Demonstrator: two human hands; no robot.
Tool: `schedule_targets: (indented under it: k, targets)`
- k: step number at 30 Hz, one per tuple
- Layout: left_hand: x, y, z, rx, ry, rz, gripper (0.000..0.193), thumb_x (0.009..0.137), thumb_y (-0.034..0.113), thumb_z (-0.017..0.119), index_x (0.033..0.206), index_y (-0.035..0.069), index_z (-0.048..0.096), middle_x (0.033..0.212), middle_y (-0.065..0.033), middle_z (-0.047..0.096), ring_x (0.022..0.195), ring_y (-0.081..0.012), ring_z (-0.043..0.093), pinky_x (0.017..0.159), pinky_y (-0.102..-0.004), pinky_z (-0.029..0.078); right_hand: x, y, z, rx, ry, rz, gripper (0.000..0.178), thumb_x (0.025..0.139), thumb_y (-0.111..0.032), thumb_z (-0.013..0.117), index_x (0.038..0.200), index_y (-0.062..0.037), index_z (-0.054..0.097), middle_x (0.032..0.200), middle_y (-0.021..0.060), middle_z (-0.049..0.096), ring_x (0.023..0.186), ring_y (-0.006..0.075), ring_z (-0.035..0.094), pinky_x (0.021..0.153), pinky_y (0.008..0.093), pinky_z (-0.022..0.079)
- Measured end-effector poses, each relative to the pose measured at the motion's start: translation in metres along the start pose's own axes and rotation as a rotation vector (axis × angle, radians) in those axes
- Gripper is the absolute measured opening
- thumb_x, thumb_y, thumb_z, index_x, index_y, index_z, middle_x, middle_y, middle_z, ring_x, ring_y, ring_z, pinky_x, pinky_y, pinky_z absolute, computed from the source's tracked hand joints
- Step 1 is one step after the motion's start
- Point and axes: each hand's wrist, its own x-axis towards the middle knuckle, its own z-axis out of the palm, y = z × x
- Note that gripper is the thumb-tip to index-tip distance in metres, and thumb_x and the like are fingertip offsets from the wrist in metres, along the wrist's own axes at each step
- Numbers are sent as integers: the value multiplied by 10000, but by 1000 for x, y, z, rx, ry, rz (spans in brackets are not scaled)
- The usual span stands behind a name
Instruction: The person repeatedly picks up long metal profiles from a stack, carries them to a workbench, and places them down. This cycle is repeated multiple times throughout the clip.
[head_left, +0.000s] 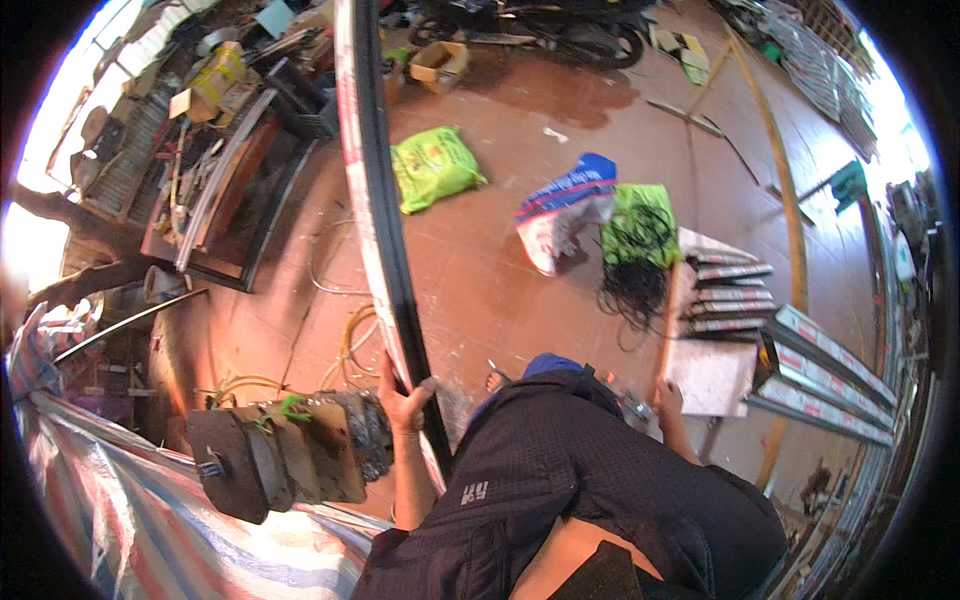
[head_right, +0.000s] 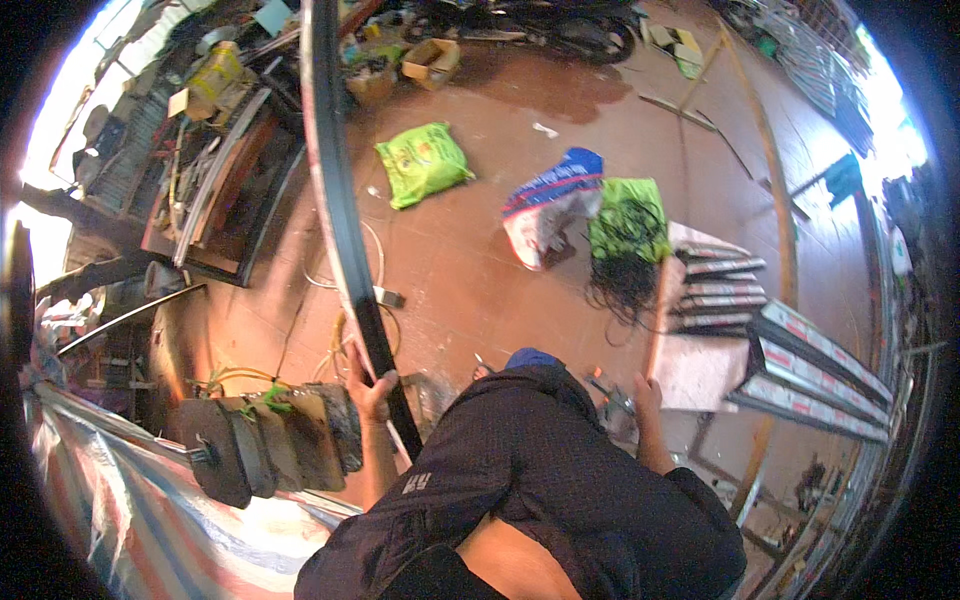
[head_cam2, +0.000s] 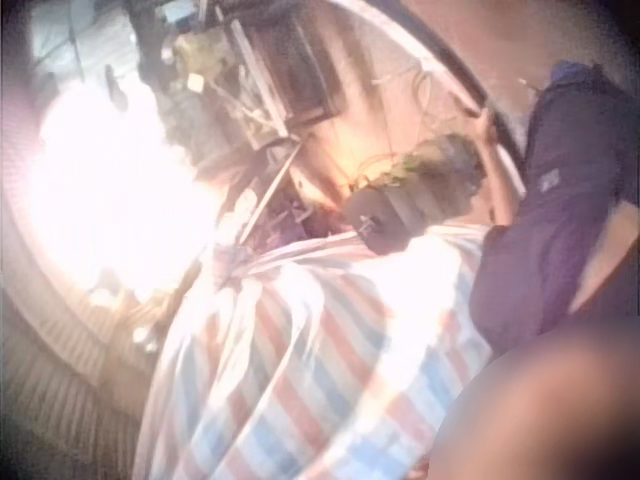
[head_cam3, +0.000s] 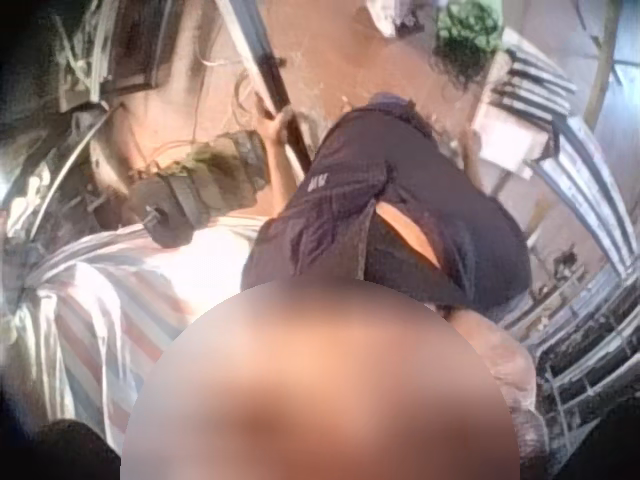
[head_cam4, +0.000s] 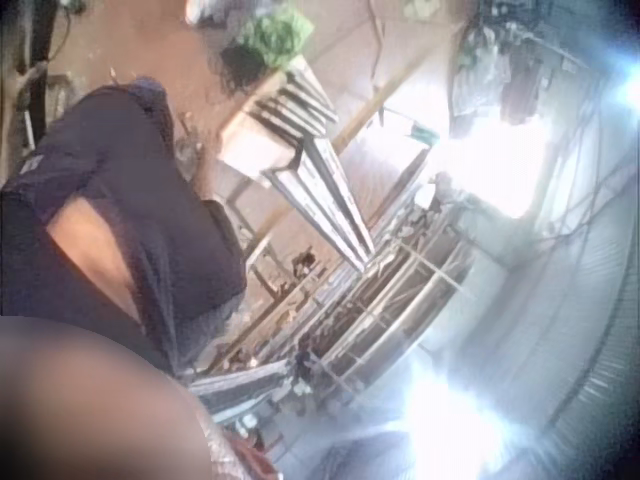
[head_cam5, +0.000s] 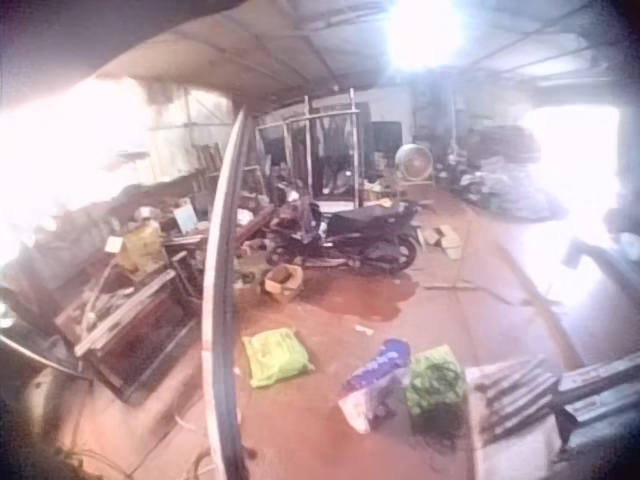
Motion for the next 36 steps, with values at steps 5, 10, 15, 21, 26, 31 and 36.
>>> schedule_targets:
  k: [5,10,15,21,26,31,36]
  targets:
    - [62,2,3,-36,24,-11,1055,627,180,815,1565,-41,386,1296,-105,645,1089,-179,624,973,-320,500,19,-325,198,195,-615,-339,631,956,-475,712,1385,-28,592,1057,89,688,835,100,622,714,272,496]
    - [116,11,14,151,200,44,1081,623,220,861,1556,-58,391,1344,-169,658,1190,-200,634,1035,-325,480,-41,-604,353,56,-1161,-841,644,988,-517,653,1445,-72,568,1130,50,667,952,145,626,820,278,495]
    - [157,24,35,318,375,5,1084,623,362,867,1525,-61,441,1354,-222,656,1218,-228,651,1062,-369,490,-139,-749,471,252,-1925,-486,754,1028,-614,521,1579,-122,368,1381,109,625,1215,237,608,1069,425,459]
    - [170,25,45,523,639,103,1138,580,395,839,1594,144,387,1195,-206,665,1077,-414,662,930,-487,521,-246,-804,551,484,-2457,-145,861,944,-738,527,1517,-104,418,1212,191,662,1082,347,668,958,538,543]
    - [182,18,61,554,733,-22,1144,598,486,868,1581,138,399,1190,-211,667,1067,-412,663,935,-479,531,-262,-816,570,330,-2479,-63,920,884,-773,601,1472,-73,497,1186,176,631,1043,350,645,1006,524,491]
    - [200,25,75,572,949,-2,1152,585,582,884,1545,114,452,1149,-205,685,1060,-399,684,928,-467,546,-298,-825,605,99,-2859,150,1021,870,-744,636,1575,-50,383,1317,213,582,1221,400,585,1122,566,412]
    - [245,23,73,524,1113,-124,1166,564,559,923,1527,79,475,1174,-212,679,1083,-405,674,932,-465,544,-341,-834,664,-49,-2893,192,994,855,-760,605,1501,-20,454,1233,192,619,1166,375,595,1102,545,430]
